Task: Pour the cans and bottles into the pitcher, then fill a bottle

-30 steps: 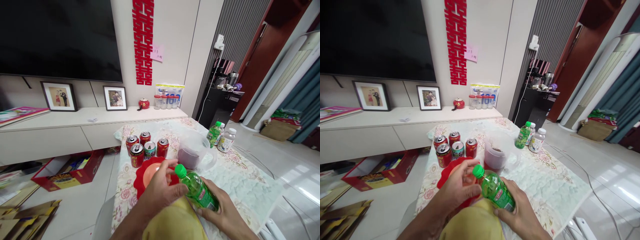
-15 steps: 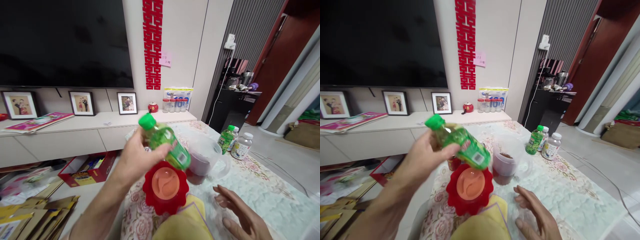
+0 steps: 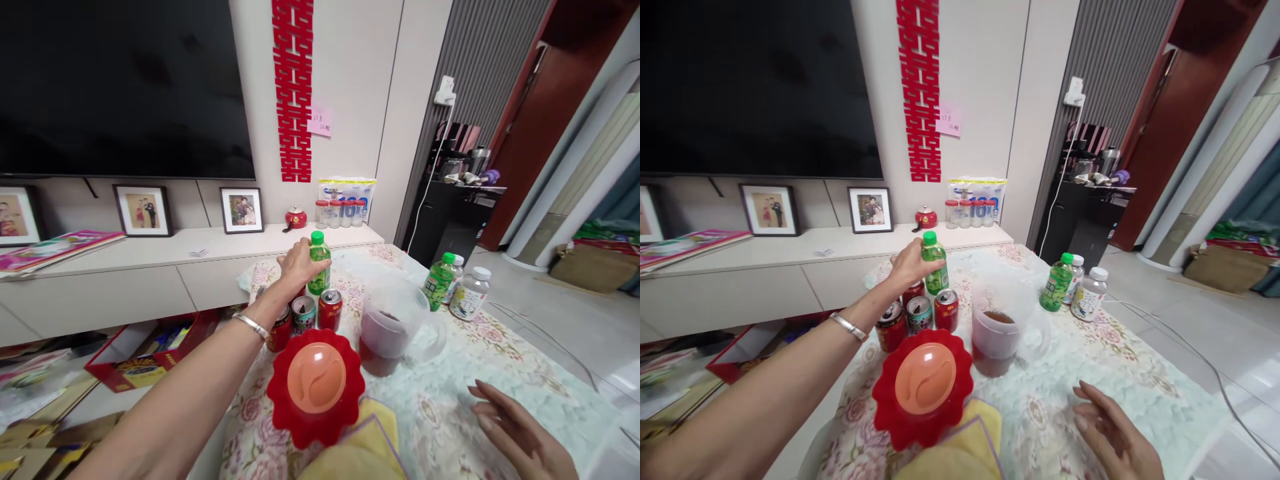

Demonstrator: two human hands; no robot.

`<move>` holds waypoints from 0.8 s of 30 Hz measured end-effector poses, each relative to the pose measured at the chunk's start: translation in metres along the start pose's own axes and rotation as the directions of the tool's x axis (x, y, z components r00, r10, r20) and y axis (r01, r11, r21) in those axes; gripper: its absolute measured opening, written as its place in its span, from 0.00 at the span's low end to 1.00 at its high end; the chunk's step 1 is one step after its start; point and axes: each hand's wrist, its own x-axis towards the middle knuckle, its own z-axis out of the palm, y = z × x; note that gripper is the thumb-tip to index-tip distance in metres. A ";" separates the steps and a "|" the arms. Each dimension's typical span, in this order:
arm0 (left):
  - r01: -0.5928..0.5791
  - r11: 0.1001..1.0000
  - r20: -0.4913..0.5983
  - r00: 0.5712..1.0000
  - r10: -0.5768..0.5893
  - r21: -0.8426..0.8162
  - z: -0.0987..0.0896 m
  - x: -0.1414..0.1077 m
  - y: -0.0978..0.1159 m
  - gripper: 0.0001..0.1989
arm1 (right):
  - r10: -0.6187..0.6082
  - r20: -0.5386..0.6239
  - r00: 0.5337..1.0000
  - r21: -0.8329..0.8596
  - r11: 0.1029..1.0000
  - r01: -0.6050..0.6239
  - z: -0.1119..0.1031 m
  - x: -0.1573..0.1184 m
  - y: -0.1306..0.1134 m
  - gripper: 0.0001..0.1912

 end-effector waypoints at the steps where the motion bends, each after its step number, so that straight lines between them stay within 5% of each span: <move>1: 0.007 1.000 0.022 1.000 -0.008 0.024 0.006 0.000 -0.001 0.26 | 0.014 -0.035 0.999 0.001 1.000 -0.014 0.001 0.008 -0.002 0.32; 9: 0.020 0.983 0.220 0.974 -0.060 0.183 0.037 0.005 -0.015 0.27 | 0.034 -0.309 0.951 -0.134 0.988 -0.078 0.000 0.113 0.000 0.40; 16: 0.004 0.968 0.266 0.961 -0.073 0.251 0.044 0.013 -0.023 0.31 | 0.081 -0.405 0.911 -0.167 0.973 -0.161 -0.007 0.219 0.035 0.64; 20: 0.002 0.964 0.252 0.965 -0.072 0.267 0.045 0.012 -0.023 0.30 | 0.120 -0.402 0.908 -0.121 0.976 -0.183 -0.001 0.250 0.051 0.73; 24: -0.005 0.962 0.220 0.974 -0.057 0.275 0.040 0.009 -0.022 0.31 | 0.107 -0.378 0.920 -0.068 0.987 -0.143 0.007 0.258 0.062 0.67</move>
